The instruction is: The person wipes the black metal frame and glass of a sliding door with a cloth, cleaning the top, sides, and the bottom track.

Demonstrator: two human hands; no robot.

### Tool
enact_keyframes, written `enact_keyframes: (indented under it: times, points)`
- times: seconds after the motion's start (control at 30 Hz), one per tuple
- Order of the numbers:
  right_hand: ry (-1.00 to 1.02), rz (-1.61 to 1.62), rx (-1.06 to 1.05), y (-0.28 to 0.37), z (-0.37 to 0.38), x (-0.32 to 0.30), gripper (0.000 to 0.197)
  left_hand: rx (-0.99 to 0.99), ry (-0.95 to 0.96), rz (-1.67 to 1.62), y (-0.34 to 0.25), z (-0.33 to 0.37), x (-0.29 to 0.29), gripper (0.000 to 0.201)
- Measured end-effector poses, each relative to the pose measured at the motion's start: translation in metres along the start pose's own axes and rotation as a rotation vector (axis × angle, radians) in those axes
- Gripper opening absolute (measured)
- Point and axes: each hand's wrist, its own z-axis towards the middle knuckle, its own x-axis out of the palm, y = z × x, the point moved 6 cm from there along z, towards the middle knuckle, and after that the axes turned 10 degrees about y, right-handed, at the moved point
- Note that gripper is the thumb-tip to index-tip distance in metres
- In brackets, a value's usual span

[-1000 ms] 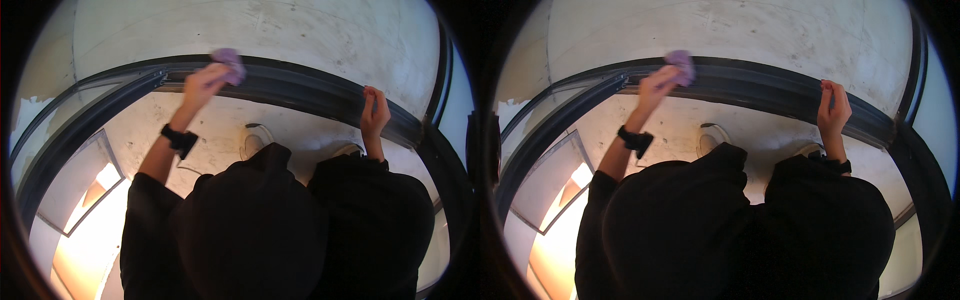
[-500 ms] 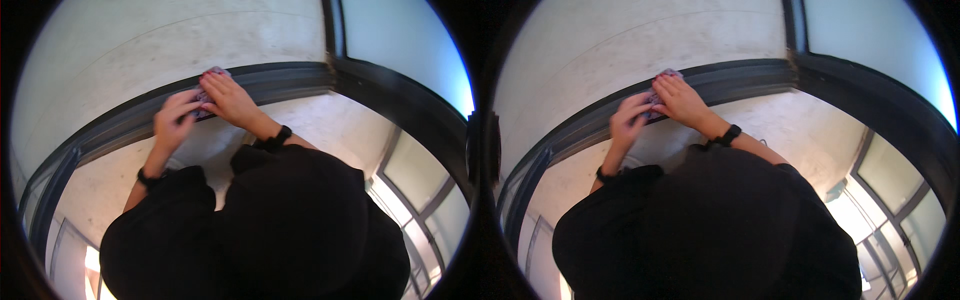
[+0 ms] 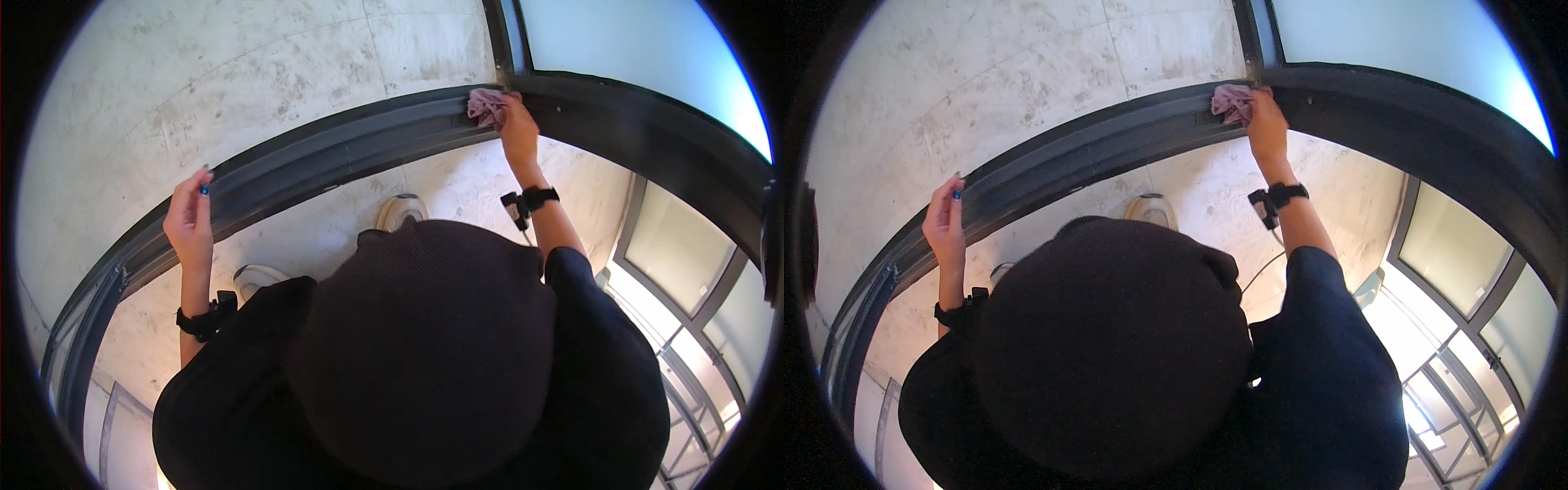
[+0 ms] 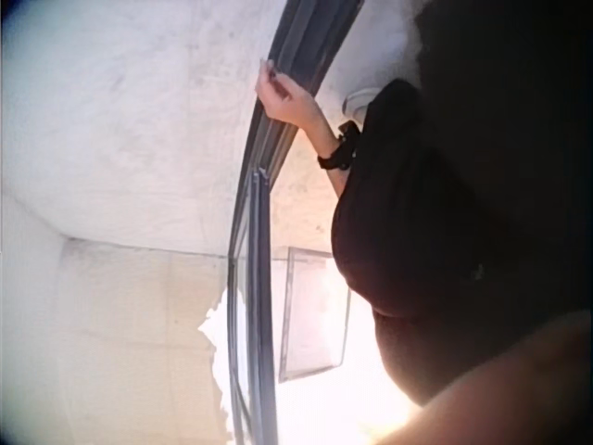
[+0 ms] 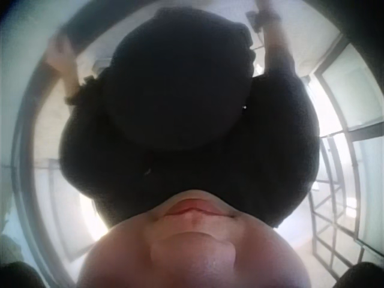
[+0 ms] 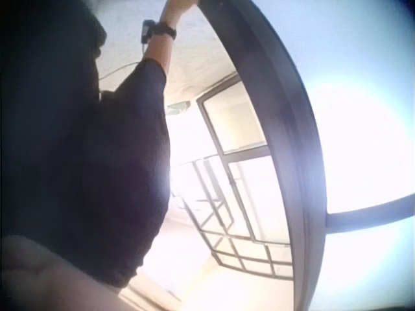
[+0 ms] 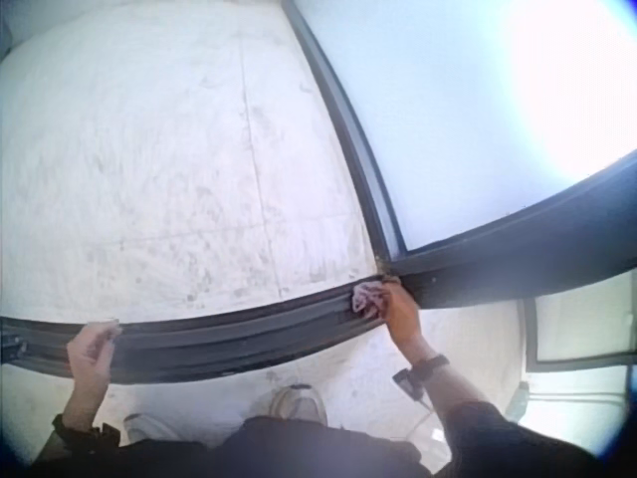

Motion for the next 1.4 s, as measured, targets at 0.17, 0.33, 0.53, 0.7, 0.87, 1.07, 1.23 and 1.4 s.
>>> enact_keyframes:
  times: [0.17,0.33,0.53,0.7,0.87,1.07,1.23,1.4]
  points:
    - [-0.369,-0.044,0.313,0.024,-0.022,-0.051,0.021,0.051,0.122,0.183,-0.014,-0.011,0.006,0.028]
    - [-0.314,-0.011,0.571,0.013,-0.038,0.016,0.025,0.030,0.197,0.215,-0.012,-0.002,0.022,0.028]
    - [0.091,0.376,0.314,0.167,0.002,0.029,0.006,0.016,0.215,0.192,-0.018,-0.021,0.030,0.028]
    - [0.300,0.751,-0.183,0.264,0.009,0.031,0.015,0.120,0.264,0.227,-0.032,-0.004,0.042,0.029]
    - [-0.166,0.500,-0.068,0.149,0.003,-0.033,0.024,0.118,0.185,0.292,-0.036,-0.019,0.013,0.030]
    - [0.205,0.179,-0.101,0.014,-0.036,-0.016,0.054,-0.025,0.083,0.199,-0.003,-0.032,-0.007,0.028]
    - [0.458,-0.052,-0.305,-0.003,-0.014,-0.003,0.056,0.016,0.111,0.222,-0.004,-0.032,-0.004,0.027]
    - [0.617,0.029,-0.360,0.016,-0.004,-0.027,0.056,0.054,0.124,0.294,-0.014,-0.020,-0.002,0.026]
